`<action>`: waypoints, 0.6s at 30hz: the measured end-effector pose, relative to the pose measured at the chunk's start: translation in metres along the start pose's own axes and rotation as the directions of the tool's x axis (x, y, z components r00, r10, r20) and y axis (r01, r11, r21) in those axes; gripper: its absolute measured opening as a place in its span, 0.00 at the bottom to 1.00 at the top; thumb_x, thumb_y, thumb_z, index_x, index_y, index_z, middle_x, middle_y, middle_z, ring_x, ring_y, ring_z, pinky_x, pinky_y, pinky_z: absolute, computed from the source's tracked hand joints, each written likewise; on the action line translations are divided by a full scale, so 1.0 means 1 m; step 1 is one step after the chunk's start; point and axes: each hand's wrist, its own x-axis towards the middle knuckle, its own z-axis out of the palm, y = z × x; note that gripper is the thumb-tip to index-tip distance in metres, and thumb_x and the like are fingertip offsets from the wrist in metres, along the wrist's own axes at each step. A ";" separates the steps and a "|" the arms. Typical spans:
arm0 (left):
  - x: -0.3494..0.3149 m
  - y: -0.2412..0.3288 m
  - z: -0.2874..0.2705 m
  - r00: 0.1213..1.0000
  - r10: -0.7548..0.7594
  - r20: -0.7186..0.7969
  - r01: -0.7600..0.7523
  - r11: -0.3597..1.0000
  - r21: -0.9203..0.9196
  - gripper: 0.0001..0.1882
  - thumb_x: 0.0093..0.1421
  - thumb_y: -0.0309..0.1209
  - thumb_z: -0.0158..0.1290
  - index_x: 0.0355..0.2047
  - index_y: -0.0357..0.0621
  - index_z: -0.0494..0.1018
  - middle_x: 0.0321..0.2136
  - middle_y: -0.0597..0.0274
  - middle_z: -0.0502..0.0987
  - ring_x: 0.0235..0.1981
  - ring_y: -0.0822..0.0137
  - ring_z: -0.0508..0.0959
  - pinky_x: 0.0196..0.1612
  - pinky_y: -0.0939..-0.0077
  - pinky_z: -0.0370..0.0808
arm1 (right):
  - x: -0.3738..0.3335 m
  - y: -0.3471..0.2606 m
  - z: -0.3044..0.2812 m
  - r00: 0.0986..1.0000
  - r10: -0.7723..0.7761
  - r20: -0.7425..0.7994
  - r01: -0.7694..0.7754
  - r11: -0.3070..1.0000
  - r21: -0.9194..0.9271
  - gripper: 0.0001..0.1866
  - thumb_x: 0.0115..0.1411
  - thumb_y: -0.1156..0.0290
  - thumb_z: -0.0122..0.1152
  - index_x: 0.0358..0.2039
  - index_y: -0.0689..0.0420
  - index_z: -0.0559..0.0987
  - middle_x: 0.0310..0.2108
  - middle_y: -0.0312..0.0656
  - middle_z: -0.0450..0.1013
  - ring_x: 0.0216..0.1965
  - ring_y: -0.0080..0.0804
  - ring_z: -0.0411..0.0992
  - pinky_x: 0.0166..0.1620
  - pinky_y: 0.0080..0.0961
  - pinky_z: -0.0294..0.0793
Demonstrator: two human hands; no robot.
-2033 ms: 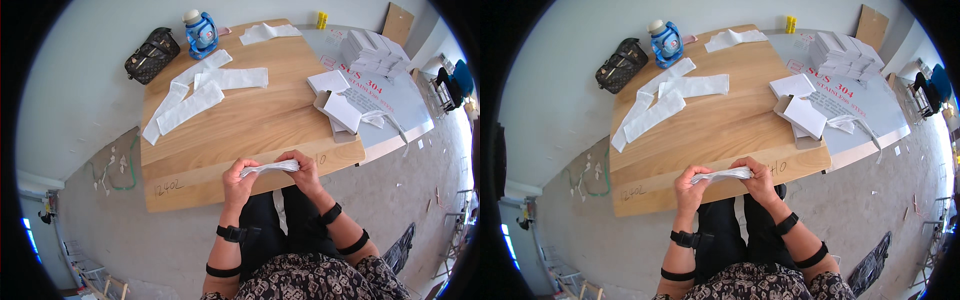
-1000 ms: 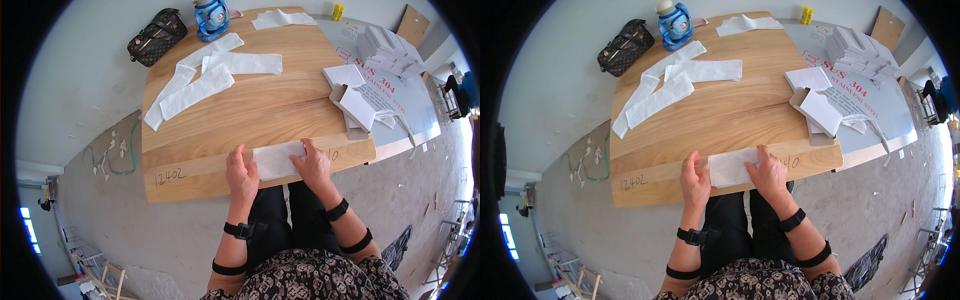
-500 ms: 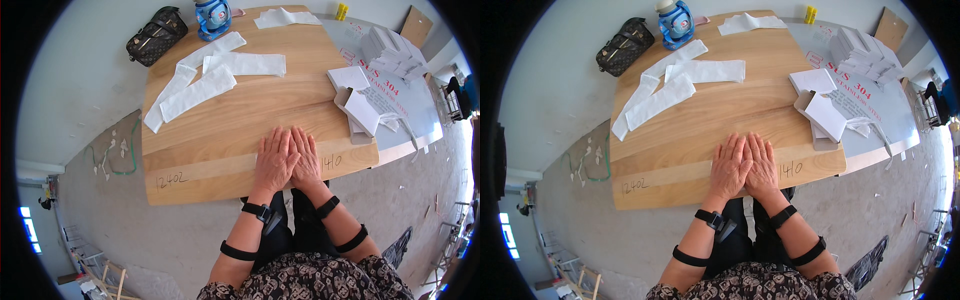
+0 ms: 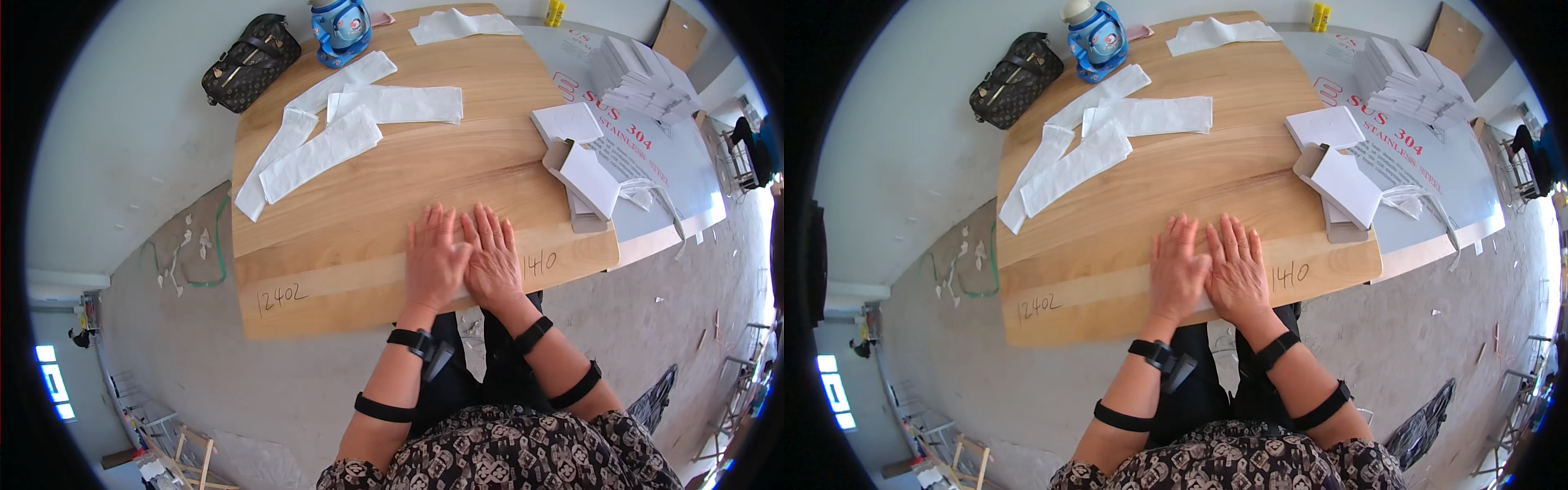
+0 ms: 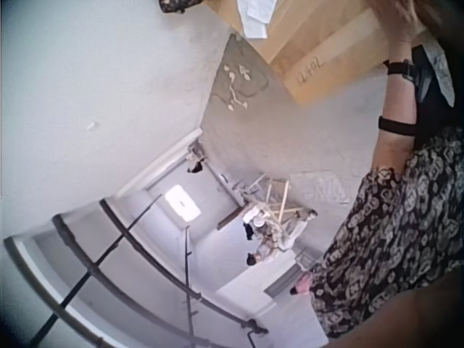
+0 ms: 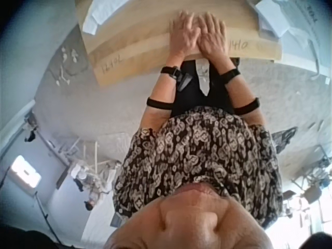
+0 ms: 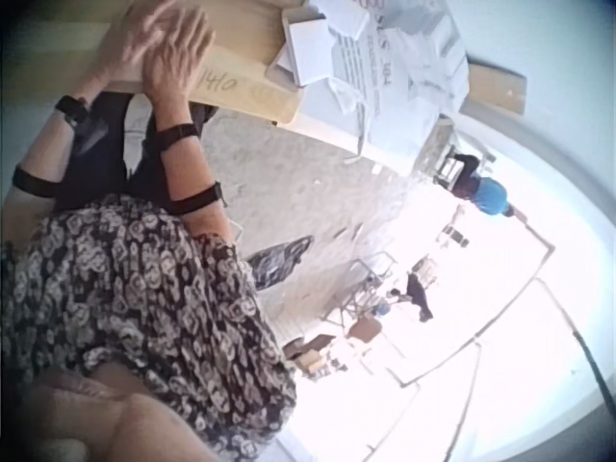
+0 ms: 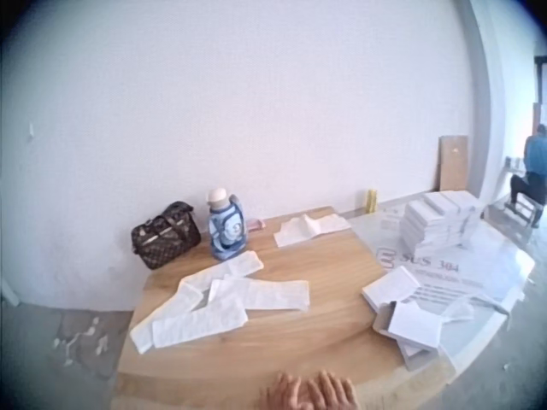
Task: The recorder folds and packs thin white plastic or foam strips into a small cardboard box.
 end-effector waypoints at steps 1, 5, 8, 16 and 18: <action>-0.004 -0.011 0.002 0.997 -0.041 -0.061 0.020 0.951 -0.308 0.28 0.66 0.45 0.42 0.60 0.41 0.62 0.61 0.45 0.61 0.63 0.49 0.59 0.64 0.53 0.53 | 0.000 0.000 -0.002 1.000 -0.005 -0.012 0.006 0.999 0.038 0.34 0.64 0.51 0.43 0.65 0.56 0.57 0.68 0.50 0.48 0.70 0.44 0.44 0.69 0.44 0.37; -0.016 -0.028 -0.005 0.993 -0.083 -0.086 0.009 0.769 -0.640 0.26 0.61 0.31 0.50 0.59 0.40 0.63 0.59 0.46 0.64 0.60 0.50 0.64 0.62 0.62 0.60 | -0.002 0.005 -0.006 1.000 -0.005 -0.025 0.007 0.995 0.095 0.34 0.62 0.58 0.51 0.65 0.57 0.57 0.68 0.51 0.47 0.69 0.45 0.45 0.68 0.42 0.43; -0.033 -0.036 -0.011 0.985 -0.135 -0.110 0.041 0.792 -0.609 0.26 0.57 0.29 0.55 0.57 0.42 0.65 0.57 0.49 0.65 0.60 0.52 0.63 0.61 0.64 0.62 | -0.012 0.033 -0.005 0.973 0.083 -0.215 0.084 0.739 0.668 0.33 0.57 0.69 0.59 0.62 0.58 0.60 0.65 0.52 0.54 0.65 0.48 0.54 0.64 0.39 0.56; -0.034 0.003 -0.037 0.906 -0.420 -0.045 0.417 0.906 -0.065 0.29 0.40 0.39 0.68 0.43 0.43 0.72 0.42 0.54 0.71 0.50 0.52 0.66 0.52 0.57 0.66 | -0.018 0.017 -0.037 0.930 0.366 -0.028 -0.340 0.887 0.312 0.27 0.42 0.67 0.72 0.43 0.64 0.74 0.47 0.51 0.66 0.49 0.49 0.67 0.50 0.37 0.68; -0.029 -0.002 -0.040 0.893 -0.446 0.058 0.448 0.893 -0.033 0.27 0.40 0.40 0.68 0.40 0.43 0.74 0.44 0.54 0.70 0.50 0.52 0.66 0.51 0.58 0.66 | -0.017 0.008 -0.035 0.947 0.320 -0.039 -0.306 0.931 0.199 0.27 0.41 0.66 0.72 0.41 0.64 0.75 0.46 0.51 0.66 0.48 0.50 0.67 0.49 0.36 0.69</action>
